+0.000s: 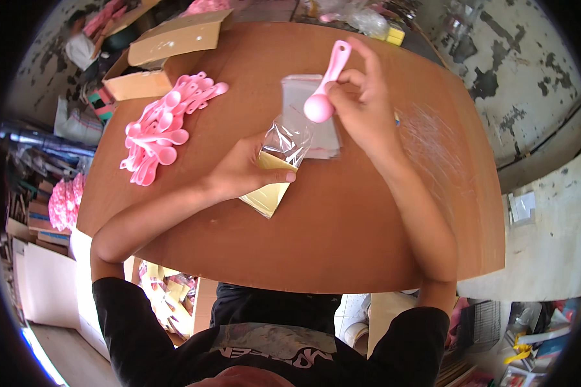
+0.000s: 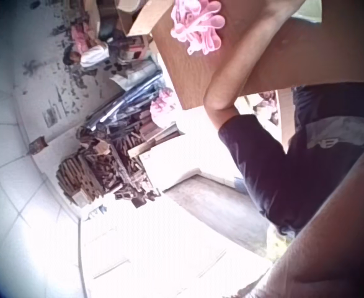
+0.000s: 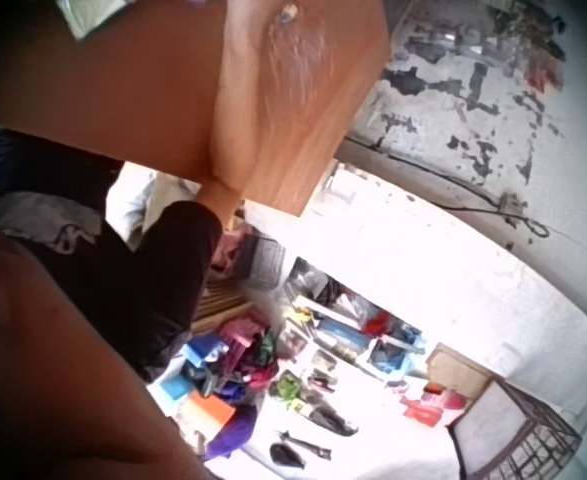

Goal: Packaging small pink plastic spoons and yellow cards into clear plastic zip bags.

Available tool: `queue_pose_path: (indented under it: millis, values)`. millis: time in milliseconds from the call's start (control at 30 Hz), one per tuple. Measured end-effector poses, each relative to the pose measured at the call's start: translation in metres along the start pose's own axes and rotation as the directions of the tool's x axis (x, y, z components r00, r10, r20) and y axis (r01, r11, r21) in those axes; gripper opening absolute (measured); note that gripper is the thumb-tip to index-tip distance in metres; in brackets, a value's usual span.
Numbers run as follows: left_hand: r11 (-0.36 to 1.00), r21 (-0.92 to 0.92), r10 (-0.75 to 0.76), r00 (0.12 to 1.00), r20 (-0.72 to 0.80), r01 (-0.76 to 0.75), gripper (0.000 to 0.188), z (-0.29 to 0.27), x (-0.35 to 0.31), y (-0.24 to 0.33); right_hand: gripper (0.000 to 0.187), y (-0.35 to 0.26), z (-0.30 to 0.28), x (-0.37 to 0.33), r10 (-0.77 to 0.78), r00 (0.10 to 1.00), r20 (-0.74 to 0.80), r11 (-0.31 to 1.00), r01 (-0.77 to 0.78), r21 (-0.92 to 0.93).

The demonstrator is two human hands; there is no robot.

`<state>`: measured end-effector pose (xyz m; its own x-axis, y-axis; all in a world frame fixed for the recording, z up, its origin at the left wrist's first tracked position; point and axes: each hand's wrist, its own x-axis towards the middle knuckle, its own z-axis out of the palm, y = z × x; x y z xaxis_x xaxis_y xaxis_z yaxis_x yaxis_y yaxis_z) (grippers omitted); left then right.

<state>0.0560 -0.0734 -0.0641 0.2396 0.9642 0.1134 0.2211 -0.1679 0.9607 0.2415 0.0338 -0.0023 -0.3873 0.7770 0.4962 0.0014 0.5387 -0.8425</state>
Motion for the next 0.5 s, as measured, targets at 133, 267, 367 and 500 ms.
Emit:
queue_pose_path:
  millis: [133,267,367,500]
  values:
    - [0.999,-0.052,-0.016,1.000,0.015,0.016,0.044,0.017,0.016,0.005,0.057,0.008,-0.007,-0.014,0.045,0.997,0.058,0.999,-0.045,-0.006]
    - [1.000,0.008,0.019,1.000,-0.011,-0.019,0.040,0.026,0.023,0.006,0.048,0.014,-0.009,-0.024,-0.012,0.994,0.107,0.992,0.026,-0.126]
    - [0.991,0.025,0.132,0.989,-0.068,-0.130,0.031,0.027,0.025,-0.003,0.035,0.011,-0.006,-0.025,-0.024,0.996,0.092,0.993,0.034,-0.113]
    - [0.982,-0.186,-0.013,0.999,-0.037,0.006,0.028,0.028,0.023,-0.004,0.021,0.018,-0.008,-0.023,-0.124,0.987,0.105,0.982,0.137,-0.130]
